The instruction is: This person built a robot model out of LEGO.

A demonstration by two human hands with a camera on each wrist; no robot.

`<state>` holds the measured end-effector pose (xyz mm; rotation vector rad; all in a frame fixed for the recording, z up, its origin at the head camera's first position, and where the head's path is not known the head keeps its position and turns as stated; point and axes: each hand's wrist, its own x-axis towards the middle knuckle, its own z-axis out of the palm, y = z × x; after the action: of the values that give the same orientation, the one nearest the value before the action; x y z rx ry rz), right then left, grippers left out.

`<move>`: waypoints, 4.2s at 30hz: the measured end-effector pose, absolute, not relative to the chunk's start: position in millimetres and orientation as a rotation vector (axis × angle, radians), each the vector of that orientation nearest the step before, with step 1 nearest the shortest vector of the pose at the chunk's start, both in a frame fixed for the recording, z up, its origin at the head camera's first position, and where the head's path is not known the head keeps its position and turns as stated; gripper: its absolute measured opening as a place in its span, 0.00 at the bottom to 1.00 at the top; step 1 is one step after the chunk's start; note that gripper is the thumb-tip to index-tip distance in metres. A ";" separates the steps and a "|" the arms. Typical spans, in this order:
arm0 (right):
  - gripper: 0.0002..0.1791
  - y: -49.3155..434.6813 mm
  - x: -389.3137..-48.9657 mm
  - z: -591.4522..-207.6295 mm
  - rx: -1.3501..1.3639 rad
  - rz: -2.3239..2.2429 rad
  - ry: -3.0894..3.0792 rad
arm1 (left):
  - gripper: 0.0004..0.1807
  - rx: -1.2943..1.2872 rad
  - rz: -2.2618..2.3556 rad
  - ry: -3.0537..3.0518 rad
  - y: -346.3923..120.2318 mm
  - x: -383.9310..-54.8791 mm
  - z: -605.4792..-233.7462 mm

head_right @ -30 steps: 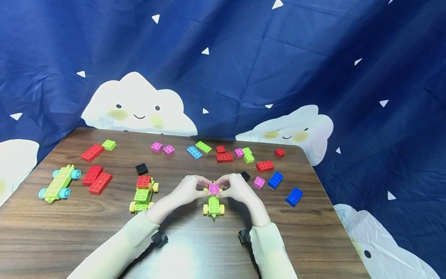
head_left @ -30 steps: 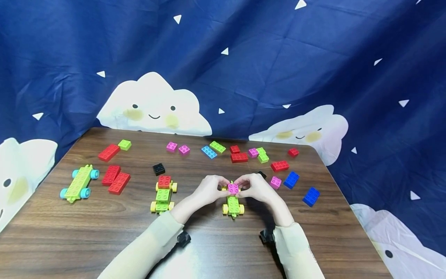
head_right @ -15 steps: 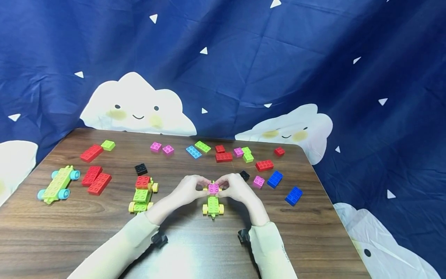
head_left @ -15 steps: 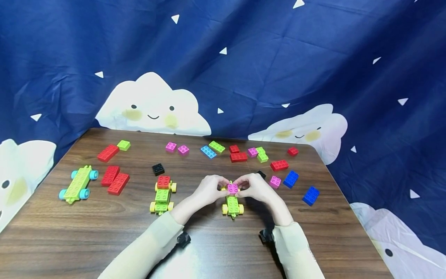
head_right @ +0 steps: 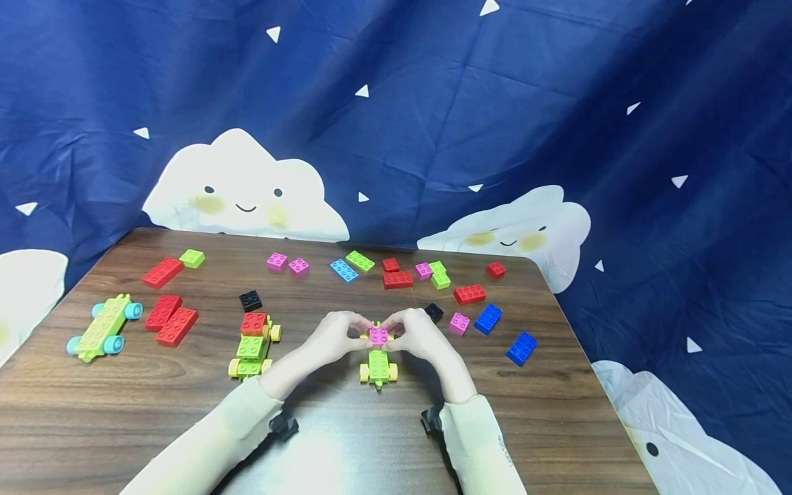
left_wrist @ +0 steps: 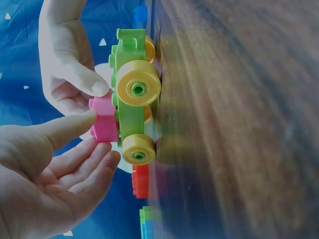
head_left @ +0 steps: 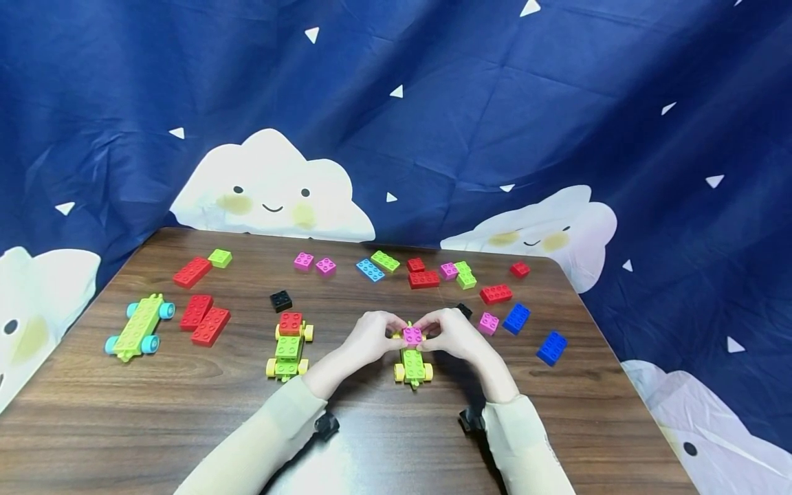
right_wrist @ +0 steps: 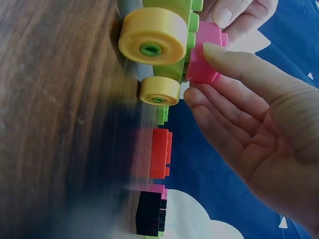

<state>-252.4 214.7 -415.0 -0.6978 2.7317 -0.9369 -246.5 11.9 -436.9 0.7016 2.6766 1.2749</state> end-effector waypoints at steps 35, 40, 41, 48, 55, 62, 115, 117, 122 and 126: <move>0.17 214.7 -251.9 -418.6 -0.613 -1.000 2.720 | 0.12 0.704 1.254 2.696 15.3 -243.0 -438.4; 0.16 215.3 -250.6 -416.7 -0.665 -1.023 2.716 | 0.13 0.707 1.250 2.699 15.0 -243.6 -438.4; 0.16 215.1 -250.8 -416.7 -0.662 -1.016 2.717 | 0.13 0.703 1.246 2.701 15.0 -243.8 -438.3; 0.17 215.7 -253.5 -419.6 -0.633 -0.930 2.742 | 0.14 0.707 1.239 2.695 14.1 -244.7 -438.8; 0.17 214.5 -252.0 -417.0 -0.668 -0.917 2.741 | 0.14 0.689 1.232 2.699 14.1 -245.7 -440.0; 0.18 214.1 -252.9 -415.9 -0.694 -0.923 2.740 | 0.17 0.685 1.231 2.694 12.3 -246.9 -435.2; 0.17 220.9 -252.2 -421.9 -0.733 -0.950 2.706 | 0.36 0.057 1.549 2.921 30.7 -388.8 -430.2; 0.17 220.4 -251.5 -421.9 -0.724 -0.942 2.710 | 0.37 0.066 1.524 2.919 30.1 -392.1 -434.2; 0.16 218.7 -250.1 -422.1 -0.709 -0.928 2.705 | 0.40 0.048 1.397 2.938 26.3 -400.0 -440.6; 0.16 218.4 -248.8 -421.8 -0.679 -0.930 2.701 | 0.42 0.034 1.301 2.921 24.3 -404.6 -441.5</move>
<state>-248.8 218.4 -421.8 -0.6794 2.7012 -0.9297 -404.6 24.3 -441.5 0.0336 2.9209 1.3006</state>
